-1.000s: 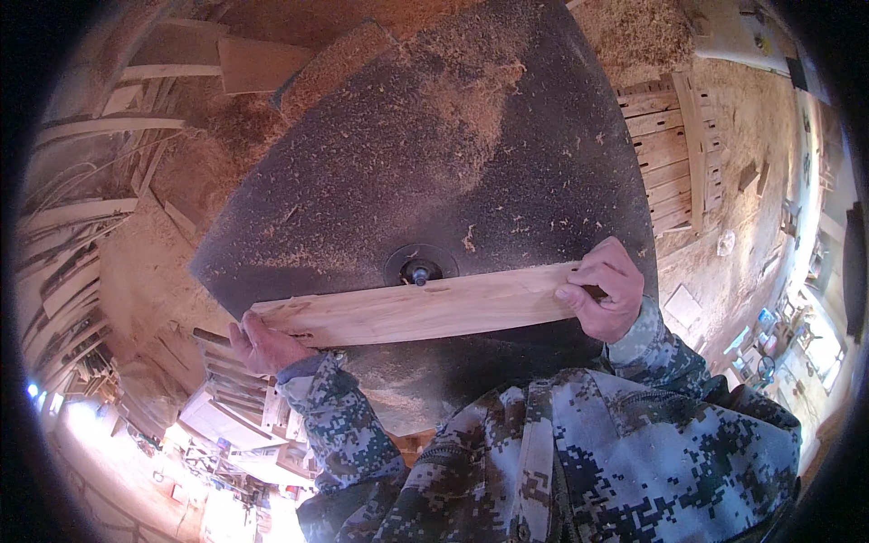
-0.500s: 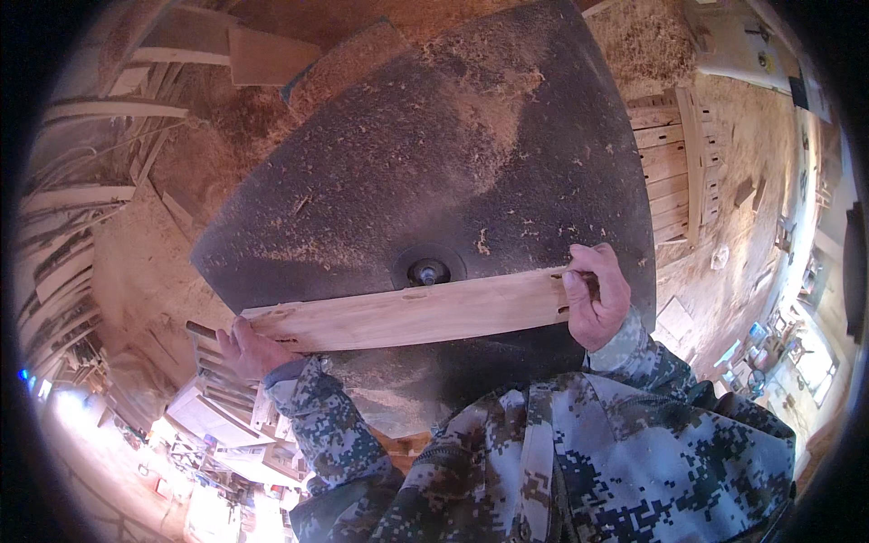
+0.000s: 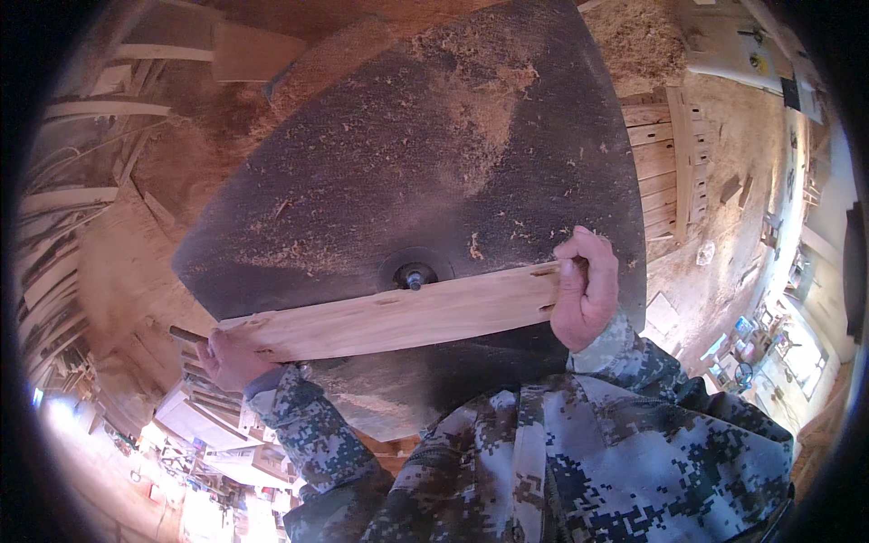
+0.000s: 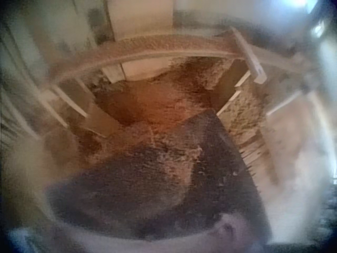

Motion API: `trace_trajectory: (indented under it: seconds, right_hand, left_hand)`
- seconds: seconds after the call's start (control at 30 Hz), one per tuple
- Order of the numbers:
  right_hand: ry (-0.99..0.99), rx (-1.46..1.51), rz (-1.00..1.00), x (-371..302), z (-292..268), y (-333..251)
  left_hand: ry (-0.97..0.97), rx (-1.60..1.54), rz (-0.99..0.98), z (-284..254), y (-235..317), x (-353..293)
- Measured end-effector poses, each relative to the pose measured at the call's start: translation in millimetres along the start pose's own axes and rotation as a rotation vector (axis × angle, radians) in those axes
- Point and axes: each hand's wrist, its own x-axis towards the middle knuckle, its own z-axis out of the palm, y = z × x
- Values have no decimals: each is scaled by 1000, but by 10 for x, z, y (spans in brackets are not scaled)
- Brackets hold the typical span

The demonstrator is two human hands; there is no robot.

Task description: The person repeatedly smooths the edges of wooden planks on a stationary spindle sander. They handle each plank by hand, rotating it to sand different sides, then place the finished pieces onto a nearby stack.

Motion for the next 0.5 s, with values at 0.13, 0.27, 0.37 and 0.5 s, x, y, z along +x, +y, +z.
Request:
trace_trajectory:
  seconds: [0.13,0.27,0.37,0.5]
  right_hand:
    - [-17,-14,-48,67,130,-45]
    - [-97,57,-69,126,285,-130]
    - [-113,106,-110,149,433,-193]
    - [-161,161,-144,171,523,-235]
  left_hand:
    - [-19,-12,18,-178,-113,197]
    - [2,34,-38,-348,-202,337]
    - [86,120,-5,-493,-319,460]
    - [-28,597,274,-879,-582,697]
